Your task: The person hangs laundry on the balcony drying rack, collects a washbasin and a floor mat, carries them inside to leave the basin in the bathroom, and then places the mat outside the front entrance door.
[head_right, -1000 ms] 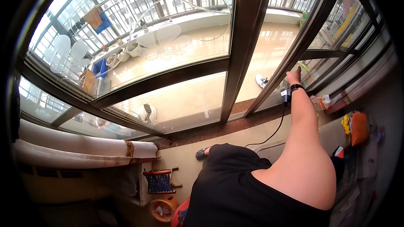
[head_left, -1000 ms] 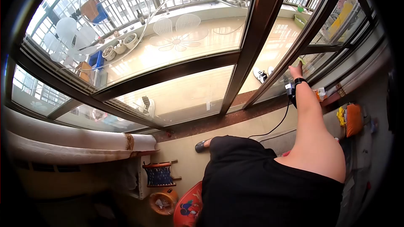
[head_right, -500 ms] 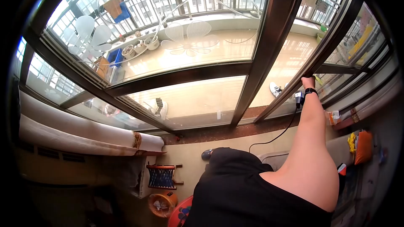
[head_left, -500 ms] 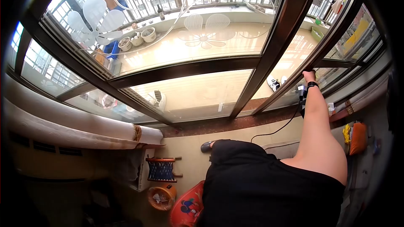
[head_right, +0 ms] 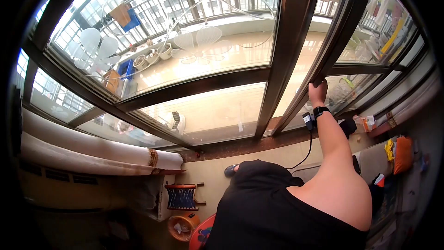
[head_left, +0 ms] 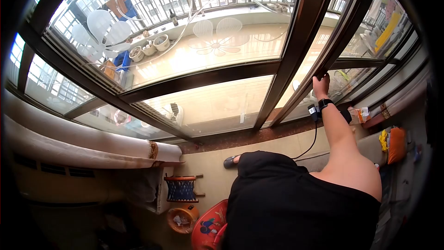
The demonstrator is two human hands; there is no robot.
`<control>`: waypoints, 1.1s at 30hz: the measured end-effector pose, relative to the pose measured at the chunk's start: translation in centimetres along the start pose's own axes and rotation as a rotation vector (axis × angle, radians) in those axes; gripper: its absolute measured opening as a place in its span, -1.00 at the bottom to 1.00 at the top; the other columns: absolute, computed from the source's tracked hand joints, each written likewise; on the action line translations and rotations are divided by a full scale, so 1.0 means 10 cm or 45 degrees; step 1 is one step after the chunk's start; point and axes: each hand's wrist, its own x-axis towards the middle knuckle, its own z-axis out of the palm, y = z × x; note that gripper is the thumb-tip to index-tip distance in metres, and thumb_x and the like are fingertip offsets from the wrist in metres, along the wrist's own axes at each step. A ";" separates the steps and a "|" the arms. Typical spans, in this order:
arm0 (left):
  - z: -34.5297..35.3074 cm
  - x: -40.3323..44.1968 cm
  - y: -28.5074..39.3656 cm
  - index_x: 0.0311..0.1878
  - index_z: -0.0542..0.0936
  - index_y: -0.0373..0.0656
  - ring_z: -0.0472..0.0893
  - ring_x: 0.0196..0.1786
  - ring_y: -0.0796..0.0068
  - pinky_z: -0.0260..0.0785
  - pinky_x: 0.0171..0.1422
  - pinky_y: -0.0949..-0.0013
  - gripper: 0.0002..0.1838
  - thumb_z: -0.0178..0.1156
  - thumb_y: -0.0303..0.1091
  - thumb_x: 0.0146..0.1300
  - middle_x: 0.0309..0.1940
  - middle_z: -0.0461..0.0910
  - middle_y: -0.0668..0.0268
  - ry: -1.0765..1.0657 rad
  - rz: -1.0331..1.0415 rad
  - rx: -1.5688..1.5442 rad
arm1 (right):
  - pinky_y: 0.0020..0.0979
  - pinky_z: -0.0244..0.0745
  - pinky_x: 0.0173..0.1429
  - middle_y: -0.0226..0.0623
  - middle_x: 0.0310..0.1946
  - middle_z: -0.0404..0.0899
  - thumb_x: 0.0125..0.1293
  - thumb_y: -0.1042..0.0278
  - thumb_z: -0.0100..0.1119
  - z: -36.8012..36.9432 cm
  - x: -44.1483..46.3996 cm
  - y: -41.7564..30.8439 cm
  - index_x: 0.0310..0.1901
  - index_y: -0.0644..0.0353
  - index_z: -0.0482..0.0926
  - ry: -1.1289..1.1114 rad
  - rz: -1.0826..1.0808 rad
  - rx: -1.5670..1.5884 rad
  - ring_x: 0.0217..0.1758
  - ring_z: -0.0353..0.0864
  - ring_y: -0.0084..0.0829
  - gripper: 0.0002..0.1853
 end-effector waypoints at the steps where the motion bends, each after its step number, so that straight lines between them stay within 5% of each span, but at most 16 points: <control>1: 0.02 -0.01 0.02 -0.30 0.45 -0.30 0.44 -0.42 0.18 0.33 -0.36 0.24 -0.79 0.07 -0.37 0.02 -0.49 0.44 0.14 -0.005 -0.002 0.000 | -0.10 0.34 0.02 0.14 -0.25 0.46 -0.07 0.36 0.11 0.09 -0.02 0.07 -0.21 0.36 0.40 0.005 0.051 0.016 -0.08 0.40 0.11 -0.64; 6: 0.02 0.01 0.04 -0.33 0.45 -0.30 0.45 -0.40 0.16 0.33 -0.34 0.22 -0.80 0.08 -0.38 0.00 -0.49 0.45 0.13 -0.006 0.001 0.002 | -0.16 0.31 0.10 0.11 -0.03 0.34 0.08 0.20 0.18 0.32 -0.04 0.42 0.11 0.36 0.24 -0.040 0.219 0.216 0.01 0.36 0.05 -0.39; 9: 0.05 0.00 0.04 -0.34 0.45 -0.29 0.45 -0.40 0.14 0.33 -0.34 0.21 -0.81 0.08 -0.39 -0.02 -0.48 0.45 0.12 -0.008 -0.007 0.004 | -0.21 0.22 0.20 0.10 0.05 0.25 0.13 0.09 0.18 0.29 -0.01 0.37 0.20 0.36 0.13 -0.120 0.028 0.071 0.10 0.30 0.00 -0.28; 14: 0.07 -0.01 0.02 -0.36 0.45 -0.29 0.46 -0.39 0.12 0.34 -0.33 0.19 -0.82 0.09 -0.40 -0.04 -0.48 0.45 0.11 -0.012 -0.015 0.002 | -0.20 -0.13 0.39 0.17 0.28 -0.09 0.05 0.12 0.26 0.06 -0.47 -0.65 0.29 0.40 -0.14 -0.134 -0.191 0.233 0.38 -0.15 0.04 -0.05; 18: 0.08 -0.03 0.00 -0.37 0.44 -0.28 0.47 -0.38 0.10 0.34 -0.32 0.18 -0.83 0.10 -0.42 -0.05 -0.47 0.45 0.10 -0.013 -0.013 0.012 | -0.14 -0.23 0.41 0.18 0.28 -0.09 0.01 0.25 0.27 0.31 -0.53 -0.62 0.29 0.38 -0.13 0.014 -0.298 0.228 0.40 -0.23 0.07 -0.07; 25: 0.18 -0.13 -0.08 -0.40 0.44 -0.28 0.48 -0.36 0.07 0.34 -0.30 0.16 -0.85 0.11 -0.44 -0.08 -0.46 0.46 0.09 0.013 -0.035 -0.026 | -0.16 -0.19 0.41 0.20 0.28 -0.10 0.11 0.20 0.18 0.45 -0.57 -0.56 0.29 0.38 -0.15 0.039 -0.276 0.146 0.38 -0.20 0.09 -0.13; 30: 0.31 -0.35 -0.26 -0.42 0.44 -0.27 0.48 -0.35 0.05 0.35 -0.29 0.14 -0.85 0.12 -0.45 -0.11 -0.46 0.46 0.08 0.109 -0.123 -0.094 | -0.19 -0.01 0.35 0.18 0.19 0.03 0.11 0.22 0.17 0.37 -0.55 -0.71 0.28 0.40 -0.15 0.017 -0.278 0.185 0.28 0.06 0.06 -0.14; 33: 0.33 -0.58 -0.46 -0.44 0.44 -0.27 0.49 -0.34 0.04 0.35 -0.28 0.13 -0.86 0.13 -0.46 -0.12 -0.45 0.46 0.07 0.194 -0.215 -0.088 | -0.16 0.05 0.29 0.18 0.19 0.06 0.14 -0.02 0.12 0.39 -0.55 -0.57 0.24 0.41 0.01 -0.174 -0.131 0.140 0.26 0.09 0.08 -0.17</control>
